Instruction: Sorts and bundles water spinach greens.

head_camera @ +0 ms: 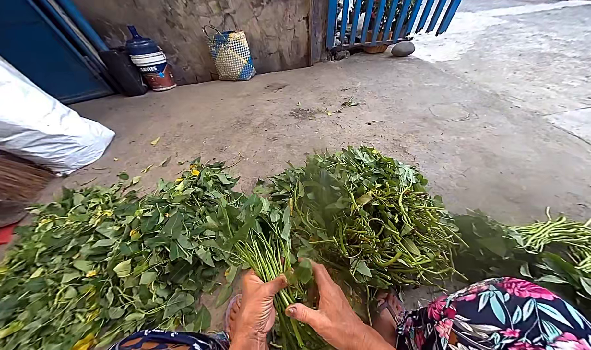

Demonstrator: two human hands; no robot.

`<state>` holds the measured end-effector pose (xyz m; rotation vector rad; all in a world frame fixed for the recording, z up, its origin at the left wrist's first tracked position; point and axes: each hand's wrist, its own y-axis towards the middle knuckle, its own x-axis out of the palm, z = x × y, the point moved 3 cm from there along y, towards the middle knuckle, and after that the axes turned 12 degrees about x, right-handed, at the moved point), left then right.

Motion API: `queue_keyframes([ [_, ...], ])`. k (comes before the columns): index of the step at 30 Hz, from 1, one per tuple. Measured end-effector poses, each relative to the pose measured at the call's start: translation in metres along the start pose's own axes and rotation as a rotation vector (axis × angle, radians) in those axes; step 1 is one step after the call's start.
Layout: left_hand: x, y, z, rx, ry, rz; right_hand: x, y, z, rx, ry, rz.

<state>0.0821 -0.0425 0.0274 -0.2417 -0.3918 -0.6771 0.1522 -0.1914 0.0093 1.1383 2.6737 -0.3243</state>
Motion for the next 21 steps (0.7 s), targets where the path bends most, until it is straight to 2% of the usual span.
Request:
queue_keyframes([
  [1, 0.003, -0.001, -0.001, 0.012, 0.014, -0.004, 0.004, 0.004, -0.004, 0.041, 0.143, -0.011],
  [3, 0.007, -0.002, -0.003, 0.037, 0.025, 0.014, 0.016, 0.007, -0.011, -0.001, 0.367, 0.116],
  [5, 0.008, -0.001, -0.001, 0.062, 0.005, 0.070, 0.022, 0.006, -0.014, -0.118, 0.352, 0.290],
  [7, 0.004, 0.002, 0.002, 0.094, 0.016, 0.167, 0.019, 0.003, -0.009, -0.304, 0.094, 0.402],
  [10, -0.011, 0.010, 0.009, 0.128, 0.027, 0.308, 0.009, -0.004, 0.007, -0.510, -0.441, 0.429],
  [11, -0.016, 0.013, 0.012, 0.144, 0.030, 0.335, 0.004, -0.007, 0.015, -0.484, -0.567, 0.409],
  [12, -0.021, 0.016, 0.015, 0.162, 0.038, 0.356, -0.002, -0.010, 0.024, -0.382, -0.682, 0.358],
  [13, -0.025, 0.018, 0.018, 0.177, 0.045, 0.367, -0.009, -0.012, 0.028, -0.197, -0.799, 0.247],
  [15, -0.028, 0.018, 0.020, 0.195, 0.076, 0.368, -0.021, -0.011, 0.020, 0.292, -0.933, -0.131],
  [16, -0.027, 0.017, 0.019, 0.195, 0.093, 0.360, -0.024, -0.010, 0.012, 0.371, -0.961, -0.188],
  [17, -0.023, 0.015, 0.016, 0.190, 0.105, 0.345, -0.024, -0.010, 0.002, 0.318, -0.960, -0.131],
  [19, -0.013, 0.011, 0.010, 0.159, 0.108, 0.296, -0.019, -0.006, -0.015, 0.038, -0.876, 0.100],
  [21, -0.004, 0.007, 0.003, 0.123, 0.073, 0.238, -0.009, 0.004, -0.027, -0.056, -0.722, 0.074],
])
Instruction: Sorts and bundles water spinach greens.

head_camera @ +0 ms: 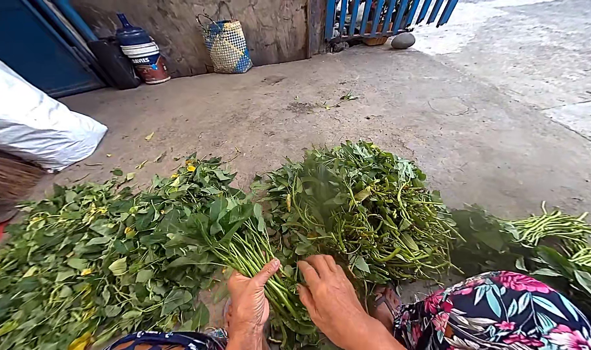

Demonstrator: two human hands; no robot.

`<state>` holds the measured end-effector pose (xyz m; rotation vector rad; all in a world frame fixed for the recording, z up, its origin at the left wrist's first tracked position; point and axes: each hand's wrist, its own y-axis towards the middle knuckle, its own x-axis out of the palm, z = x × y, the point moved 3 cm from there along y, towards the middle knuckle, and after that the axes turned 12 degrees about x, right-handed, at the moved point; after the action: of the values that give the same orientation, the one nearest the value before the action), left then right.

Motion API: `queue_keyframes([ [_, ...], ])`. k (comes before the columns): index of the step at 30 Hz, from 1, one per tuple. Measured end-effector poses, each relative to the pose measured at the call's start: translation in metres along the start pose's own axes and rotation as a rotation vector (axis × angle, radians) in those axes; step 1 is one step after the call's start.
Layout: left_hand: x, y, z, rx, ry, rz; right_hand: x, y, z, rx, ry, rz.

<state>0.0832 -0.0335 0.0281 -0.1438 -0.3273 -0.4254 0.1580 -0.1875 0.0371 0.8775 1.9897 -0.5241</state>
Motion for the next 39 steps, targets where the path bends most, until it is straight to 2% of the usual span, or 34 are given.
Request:
queue_keyframes([
  [2, 0.002, -0.001, -0.001, -0.017, -0.040, -0.033, 0.008, 0.009, -0.007, -0.029, 0.153, -0.110],
  [8, -0.001, -0.002, 0.004, -0.073, -0.044, -0.174, 0.020, 0.006, -0.017, -0.070, 0.265, -0.026],
  [12, -0.010, 0.004, 0.012, -0.014, -0.020, -0.018, 0.025, -0.013, -0.001, -0.193, 0.047, 0.235],
  [14, -0.019, 0.012, 0.021, 0.053, 0.004, 0.113, 0.026, -0.032, 0.021, -0.219, -0.073, 0.274],
  [15, -0.024, 0.017, 0.026, 0.081, 0.010, 0.174, 0.026, -0.044, 0.034, -0.156, -0.135, 0.197],
  [18, -0.029, 0.024, 0.039, 0.145, 0.005, 0.288, 0.016, -0.063, 0.069, 0.246, -0.282, -0.328],
  [19, -0.025, 0.023, 0.040, 0.150, 0.014, 0.293, 0.011, -0.064, 0.073, 0.250, -0.288, -0.297],
  [22, 0.000, 0.005, 0.026, 0.178, 0.056, 0.229, -0.014, -0.052, 0.044, -0.023, -0.087, 0.234],
  [24, 0.026, -0.014, 0.018, 0.175, 0.051, 0.174, -0.027, -0.036, 0.010, -0.118, 0.059, 0.327],
  [26, 0.052, -0.032, 0.020, 0.103, -0.013, 0.149, -0.021, -0.020, -0.006, -0.112, 0.170, 0.293],
  [28, 0.071, -0.041, 0.026, -0.051, -0.122, 0.144, -0.014, -0.006, -0.001, -0.027, 0.265, 0.231],
  [30, 0.082, -0.038, 0.029, -0.180, -0.207, 0.150, -0.020, 0.004, 0.007, 0.112, 0.368, -0.001],
  [32, 0.085, -0.033, 0.027, -0.223, -0.228, 0.153, -0.024, 0.011, 0.014, 0.177, 0.406, -0.260],
  [34, 0.090, -0.031, 0.027, -0.226, -0.216, 0.053, -0.032, 0.021, 0.024, 0.205, 0.376, -0.315],
  [35, 0.092, -0.031, 0.032, -0.230, -0.210, -0.049, -0.042, 0.028, 0.030, 0.229, 0.381, -0.299],
  [37, 0.093, -0.030, 0.053, -0.221, -0.181, -0.310, -0.072, 0.047, 0.043, 0.257, 0.407, -0.169],
  [39, 0.089, -0.033, 0.080, -0.161, -0.162, -0.530, -0.112, 0.062, 0.054, 0.274, 0.418, 0.064],
])
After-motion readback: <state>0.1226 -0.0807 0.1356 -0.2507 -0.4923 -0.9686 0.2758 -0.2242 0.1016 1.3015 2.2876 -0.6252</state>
